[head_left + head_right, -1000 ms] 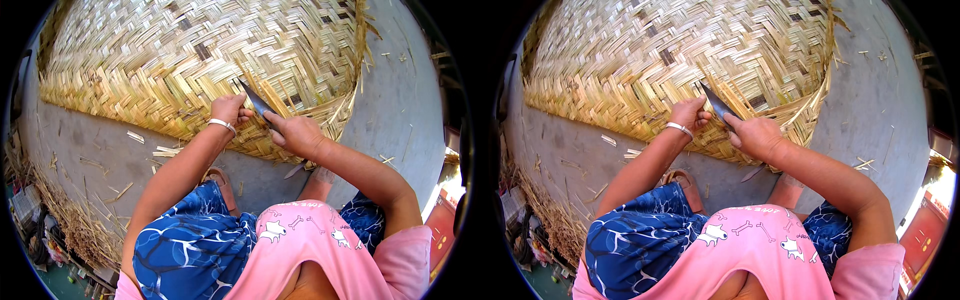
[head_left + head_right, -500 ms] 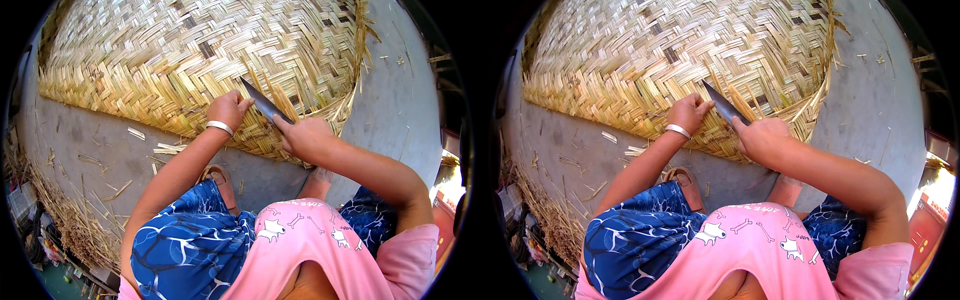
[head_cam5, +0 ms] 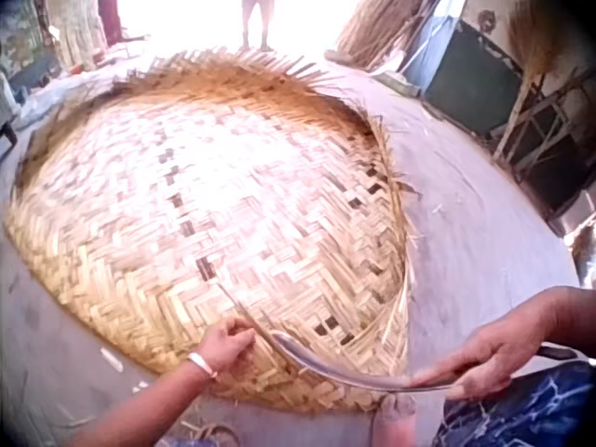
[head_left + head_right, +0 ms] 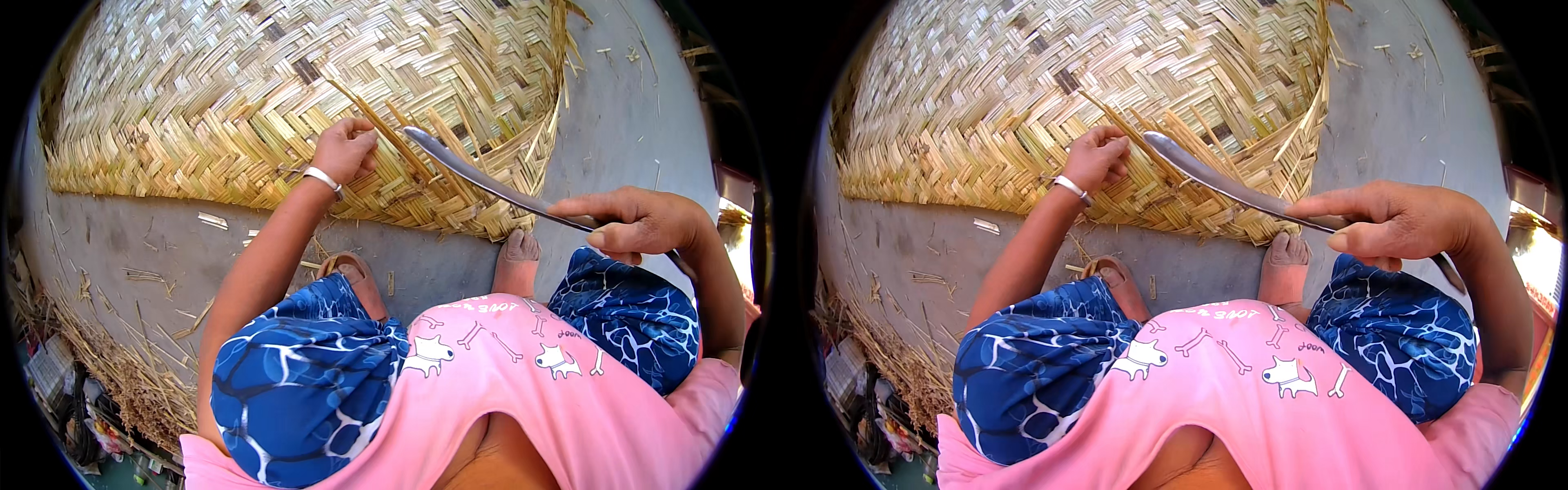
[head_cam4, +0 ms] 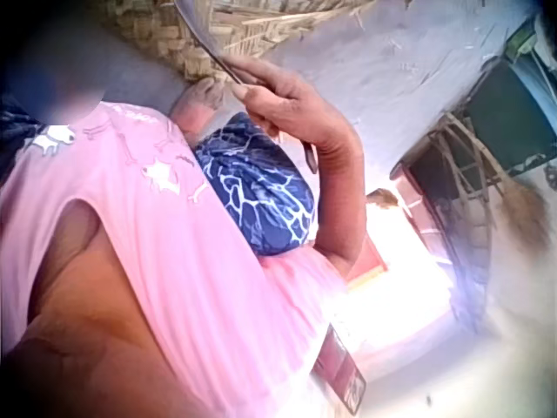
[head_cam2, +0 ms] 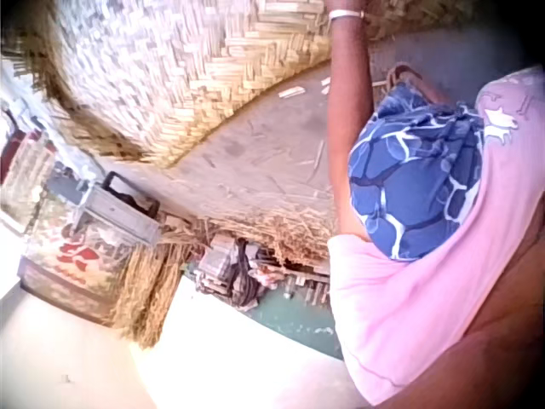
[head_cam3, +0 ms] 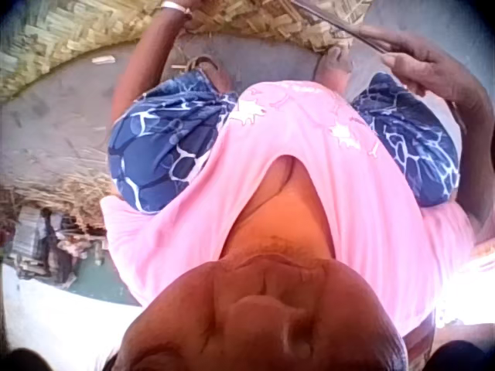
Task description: The person sits on the floor and uses a knife to trim and adjust the edges of a large woven mat. They repeatedly press and cut along the perimeter to align the strands.
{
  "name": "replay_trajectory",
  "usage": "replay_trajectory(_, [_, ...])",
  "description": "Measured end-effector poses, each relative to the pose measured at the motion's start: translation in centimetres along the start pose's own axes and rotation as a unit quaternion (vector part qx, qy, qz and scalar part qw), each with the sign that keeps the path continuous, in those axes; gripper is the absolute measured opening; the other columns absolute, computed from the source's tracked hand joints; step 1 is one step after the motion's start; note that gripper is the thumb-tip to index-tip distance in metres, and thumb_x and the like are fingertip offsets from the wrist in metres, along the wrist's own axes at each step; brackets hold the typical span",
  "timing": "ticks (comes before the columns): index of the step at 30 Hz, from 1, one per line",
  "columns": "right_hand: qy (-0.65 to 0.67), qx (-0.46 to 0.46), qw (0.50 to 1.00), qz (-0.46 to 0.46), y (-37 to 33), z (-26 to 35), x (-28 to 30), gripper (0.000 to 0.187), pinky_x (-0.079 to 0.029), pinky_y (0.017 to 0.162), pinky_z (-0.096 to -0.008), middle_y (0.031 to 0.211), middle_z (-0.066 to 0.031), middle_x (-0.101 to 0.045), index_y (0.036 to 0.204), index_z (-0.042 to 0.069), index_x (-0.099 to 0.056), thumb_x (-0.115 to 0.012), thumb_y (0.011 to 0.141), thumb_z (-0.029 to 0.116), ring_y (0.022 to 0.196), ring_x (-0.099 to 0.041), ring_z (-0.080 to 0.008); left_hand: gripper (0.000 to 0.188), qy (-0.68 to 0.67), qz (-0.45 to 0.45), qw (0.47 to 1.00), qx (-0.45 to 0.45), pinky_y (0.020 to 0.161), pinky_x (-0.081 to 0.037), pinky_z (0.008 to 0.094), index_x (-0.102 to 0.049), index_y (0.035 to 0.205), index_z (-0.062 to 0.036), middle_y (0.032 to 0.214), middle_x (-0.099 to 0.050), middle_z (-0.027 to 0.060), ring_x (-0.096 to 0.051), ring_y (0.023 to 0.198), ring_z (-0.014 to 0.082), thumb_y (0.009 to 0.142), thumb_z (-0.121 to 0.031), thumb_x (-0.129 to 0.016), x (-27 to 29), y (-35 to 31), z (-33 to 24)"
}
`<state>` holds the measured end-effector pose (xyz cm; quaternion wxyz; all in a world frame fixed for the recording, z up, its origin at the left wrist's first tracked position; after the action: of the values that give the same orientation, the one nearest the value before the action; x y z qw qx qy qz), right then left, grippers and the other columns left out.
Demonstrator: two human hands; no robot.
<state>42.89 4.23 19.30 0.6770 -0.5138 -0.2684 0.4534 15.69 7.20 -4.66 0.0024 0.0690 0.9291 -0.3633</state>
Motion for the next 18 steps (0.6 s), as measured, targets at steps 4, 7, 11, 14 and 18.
replay_trajectory(4, [0.122, 0.044, 0.987, 0.093, 2.7, -4.1, -0.5, 0.054, -0.041, 0.050, -0.0203, 0.067, 0.0028, -0.053, 0.142, 0.009, -0.043, -0.054, 0.089, 0.013, 0.053, -0.049, -0.0060, 0.034, -0.133, 0.085, 0.987, 0.025, 0.065, -0.055, 0.0275, -0.052, 0.113, 0.0017, 0.098, -0.064, 0.0095, -0.067, 0.074, 0.0167, 0.087, -0.016, -0.065, -1.7, -1.2, -0.1])
replay_trajectory(7, [0.142, 0.101, 0.973, 0.152, 5.5, -6.9, -1.0, 0.057, -0.046, 0.056, -0.0227, 0.076, 0.0010, -0.059, 0.141, 0.008, -0.044, -0.054, 0.085, 0.010, 0.060, -0.054, -0.0096, 0.034, -0.106, 0.078, 0.987, 0.087, 0.068, -0.056, 0.0288, -0.054, 0.114, -0.0003, 0.098, -0.065, 0.0085, -0.067, 0.077, 0.0171, 0.088, -0.017, -0.067, -2.8, -1.6, -0.1])
replay_trajectory(11, [0.014, 0.349, 0.937, 0.002, 6.9, -7.0, 0.1, 0.058, -0.048, 0.085, -0.0315, 0.112, -0.0101, -0.063, 0.139, 0.008, -0.045, -0.062, 0.083, 0.009, 0.097, -0.060, -0.0192, 0.030, -0.052, 0.042, 0.987, 0.144, 0.070, -0.056, 0.0295, -0.056, 0.112, -0.0027, 0.094, -0.067, 0.0076, -0.068, 0.079, 0.0191, 0.088, -0.018, -0.066, -2.1, -1.0, -0.3])
replay_trajectory(14, [-0.023, 0.310, 0.943, -0.117, 8.3, -7.8, 2.5, 0.061, -0.049, 0.081, -0.0320, 0.108, -0.0130, -0.065, 0.139, 0.012, -0.045, -0.063, 0.081, 0.010, 0.091, -0.064, -0.0201, 0.022, -0.002, 0.034, 0.982, 0.187, 0.071, -0.055, 0.0281, -0.058, 0.108, -0.0054, 0.095, -0.068, 0.0073, -0.068, 0.081, 0.0184, 0.092, -0.019, -0.061, -3.0, -1.1, -0.7])
replay_trajectory(18, [-0.280, 0.370, 0.806, -0.368, 12.5, -8.9, 5.4, 0.055, -0.051, 0.055, -0.0424, 0.084, -0.0144, -0.064, 0.135, 0.023, -0.045, -0.060, 0.082, 0.023, 0.068, -0.064, -0.0311, 0.021, 0.004, 0.007, 0.978, 0.210, 0.071, -0.054, 0.0265, -0.057, 0.108, -0.0057, 0.096, -0.067, 0.0071, -0.068, 0.083, 0.0171, 0.091, -0.018, -0.062, -3.3, -1.3, -0.7])
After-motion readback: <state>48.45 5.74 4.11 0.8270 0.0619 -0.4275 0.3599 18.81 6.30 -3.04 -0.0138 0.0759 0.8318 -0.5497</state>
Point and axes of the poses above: each hand's wrist, its own y-axis towards the middle knuckle, its own x-axis out of the back of the hand, z = x × y, the point moved 7 cm from there along y, towards the middle knuckle
